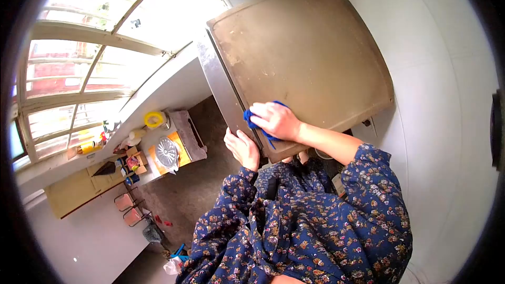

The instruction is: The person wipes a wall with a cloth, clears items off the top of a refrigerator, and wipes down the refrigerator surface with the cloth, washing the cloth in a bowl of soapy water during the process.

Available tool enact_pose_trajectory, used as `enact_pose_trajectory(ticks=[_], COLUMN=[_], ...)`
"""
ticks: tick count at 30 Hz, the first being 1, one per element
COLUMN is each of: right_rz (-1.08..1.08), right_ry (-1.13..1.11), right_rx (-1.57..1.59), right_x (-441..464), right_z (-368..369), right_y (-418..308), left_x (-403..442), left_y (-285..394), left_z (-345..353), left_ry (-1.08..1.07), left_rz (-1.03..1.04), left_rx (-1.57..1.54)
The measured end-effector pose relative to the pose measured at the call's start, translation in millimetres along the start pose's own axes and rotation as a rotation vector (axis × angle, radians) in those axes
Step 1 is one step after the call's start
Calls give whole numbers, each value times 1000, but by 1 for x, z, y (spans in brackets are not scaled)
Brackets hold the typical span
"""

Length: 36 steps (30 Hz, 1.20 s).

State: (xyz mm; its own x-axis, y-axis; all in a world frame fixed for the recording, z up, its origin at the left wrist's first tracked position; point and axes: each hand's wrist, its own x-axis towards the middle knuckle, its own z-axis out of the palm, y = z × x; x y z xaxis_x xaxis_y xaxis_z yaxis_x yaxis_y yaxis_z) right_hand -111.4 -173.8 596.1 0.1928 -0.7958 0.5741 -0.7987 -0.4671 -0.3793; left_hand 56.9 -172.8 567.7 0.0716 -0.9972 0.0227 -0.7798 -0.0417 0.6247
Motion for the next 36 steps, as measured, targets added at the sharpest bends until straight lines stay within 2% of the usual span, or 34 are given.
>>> enact_pose_trajectory(ticks=[3,7,9,11,13,15,16,17,18,19,20,22,23,25,26,27,29,33,36], right_rz=[50,217,604,537,608,628,597,748,438,242,286,169,51,224,239,312,245,-137,-230], right_ry=[99,98,148,152,99,268,326,443,382,227,96,-291,-285,-237,-174,-227,-221,-99,-48], right_rx=[-91,-281,-351,-623,-618,-458,-479,-110,-246,-284,-79,69,39,146,79,-147,-105,51,118], right_x=[22,27,18,-9,-15,-13,4,21,33,38,34,14,10,14,17,30,29,46,99], right_z=[14,4,-32,-55,-76,-75,-76,-71,-75,-70,-57,-32,-29,-24,-28,-47,-41,-14,5], right_y=[25,79,109,162,172,171,146,117,85,64,35,8,8,26,36,32,36,55,75], left_x=[-12,-13,-15,-15,-16,-13,-13,-13,-15,-13,-14,-16,-18,-22,-23,-24,-25,-33,-35], left_y=[-2,-6,-7,-5,-1,2,2,7,9,10,6,13,15,14,14,15,21,35,38], left_z=[-1,-3,-3,-1,-2,-2,-3,-5,-7,-8,-6,-10,-13,-14,-17,-17,-21,-33,-39], left_ry=[-7,-23,-3,12,-7,-10,-14,-20,-20,-19,-18,-19,-18,0,1,4,5,-28,-32], left_rz=[2,18,46,56,22,24,6,0,1,7,10,20,22,39,44,49,50,12,21], left_rx=[16,5,10,10,37,53,74,59,62,66,73,69,72,77,87,95,104,142,175])
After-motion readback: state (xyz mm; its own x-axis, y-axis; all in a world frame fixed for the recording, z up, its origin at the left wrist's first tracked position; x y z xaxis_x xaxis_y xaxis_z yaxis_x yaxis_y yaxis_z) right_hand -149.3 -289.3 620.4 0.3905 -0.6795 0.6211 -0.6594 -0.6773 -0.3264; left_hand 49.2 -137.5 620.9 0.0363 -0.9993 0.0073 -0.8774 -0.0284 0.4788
